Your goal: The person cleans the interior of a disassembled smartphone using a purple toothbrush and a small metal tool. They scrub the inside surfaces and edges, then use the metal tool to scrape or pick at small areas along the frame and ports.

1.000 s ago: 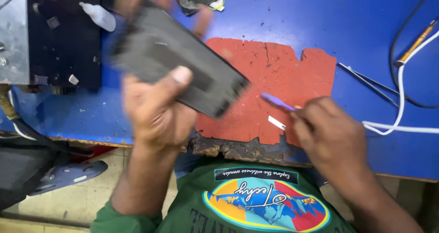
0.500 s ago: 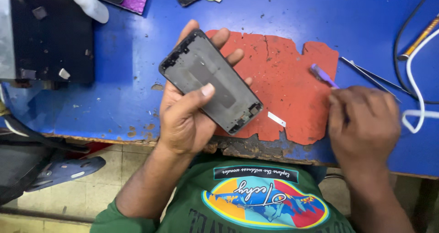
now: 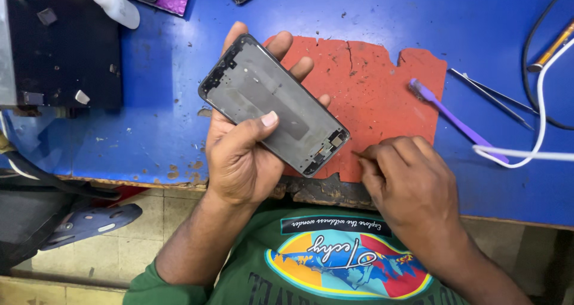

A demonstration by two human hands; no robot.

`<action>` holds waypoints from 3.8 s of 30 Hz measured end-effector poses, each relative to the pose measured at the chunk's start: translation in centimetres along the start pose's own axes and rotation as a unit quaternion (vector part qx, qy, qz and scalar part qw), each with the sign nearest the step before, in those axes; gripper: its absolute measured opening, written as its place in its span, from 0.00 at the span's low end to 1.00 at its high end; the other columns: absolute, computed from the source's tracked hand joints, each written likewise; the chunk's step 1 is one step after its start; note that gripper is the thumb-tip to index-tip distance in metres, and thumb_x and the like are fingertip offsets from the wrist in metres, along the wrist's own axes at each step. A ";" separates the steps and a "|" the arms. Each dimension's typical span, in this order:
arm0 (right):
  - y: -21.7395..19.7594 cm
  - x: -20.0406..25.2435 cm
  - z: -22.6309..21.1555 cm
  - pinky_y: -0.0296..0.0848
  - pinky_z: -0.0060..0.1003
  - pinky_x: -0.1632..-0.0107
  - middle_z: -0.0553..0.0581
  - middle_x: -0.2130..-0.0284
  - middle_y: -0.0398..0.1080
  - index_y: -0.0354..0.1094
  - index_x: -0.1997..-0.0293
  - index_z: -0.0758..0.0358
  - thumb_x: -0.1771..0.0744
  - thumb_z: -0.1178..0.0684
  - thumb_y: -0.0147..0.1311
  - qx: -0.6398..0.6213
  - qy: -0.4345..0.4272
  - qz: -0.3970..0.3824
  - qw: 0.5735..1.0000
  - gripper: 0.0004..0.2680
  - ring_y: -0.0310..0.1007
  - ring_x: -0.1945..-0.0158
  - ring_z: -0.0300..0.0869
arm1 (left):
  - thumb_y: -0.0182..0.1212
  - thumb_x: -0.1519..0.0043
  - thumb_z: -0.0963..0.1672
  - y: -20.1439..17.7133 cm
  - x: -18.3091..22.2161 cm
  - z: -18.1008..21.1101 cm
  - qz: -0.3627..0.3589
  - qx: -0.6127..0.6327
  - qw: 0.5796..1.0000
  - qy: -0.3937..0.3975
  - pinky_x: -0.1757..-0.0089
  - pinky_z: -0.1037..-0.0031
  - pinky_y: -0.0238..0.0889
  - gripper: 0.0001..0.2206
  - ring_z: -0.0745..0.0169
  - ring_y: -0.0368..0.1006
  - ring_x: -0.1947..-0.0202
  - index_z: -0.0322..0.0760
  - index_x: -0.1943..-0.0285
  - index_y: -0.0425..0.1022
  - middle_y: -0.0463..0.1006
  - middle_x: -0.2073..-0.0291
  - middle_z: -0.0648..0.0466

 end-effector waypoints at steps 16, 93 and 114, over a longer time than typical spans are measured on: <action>1.1 0.1 4.7 0.74 0.31 0.67 0.58 0.67 0.75 0.72 0.59 0.69 0.34 0.63 0.62 -0.201 0.131 0.025 0.970 0.04 0.78 0.69 0.38 | 0.64 0.38 0.39 0.4 -0.2 -1.6 -0.176 -0.354 0.918 0.031 0.33 0.68 0.54 0.46 0.61 0.60 0.37 0.46 0.18 0.29 0.58 0.33 0.50; 2.3 -0.2 6.2 0.72 0.27 0.57 0.53 0.58 0.71 0.73 0.46 0.70 0.30 0.63 0.57 -0.296 0.177 0.045 0.938 0.08 0.72 0.61 0.34 | 0.67 0.27 0.44 -1.4 0.9 -2.0 -0.110 -0.410 0.887 0.180 0.38 0.68 0.66 0.32 0.59 0.69 0.40 0.46 0.23 0.44 0.61 0.34 0.49; 3.7 2.2 11.0 0.70 0.30 0.62 0.56 0.64 0.75 0.71 0.55 0.69 0.33 0.64 0.59 -0.677 0.271 0.102 0.677 0.05 0.71 0.66 0.36 | 0.62 0.33 0.38 1.4 0.8 0.1 -0.042 -0.709 0.668 0.220 0.33 0.60 0.61 0.11 0.46 0.74 0.36 0.30 0.43 0.76 0.77 0.41 0.43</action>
Point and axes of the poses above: each hand's wrist, its own x-axis away from the middle knuckle, its own y-axis out of the palm, z = x × y, the point moved 8 cm from there along -x, towards the middle knuckle
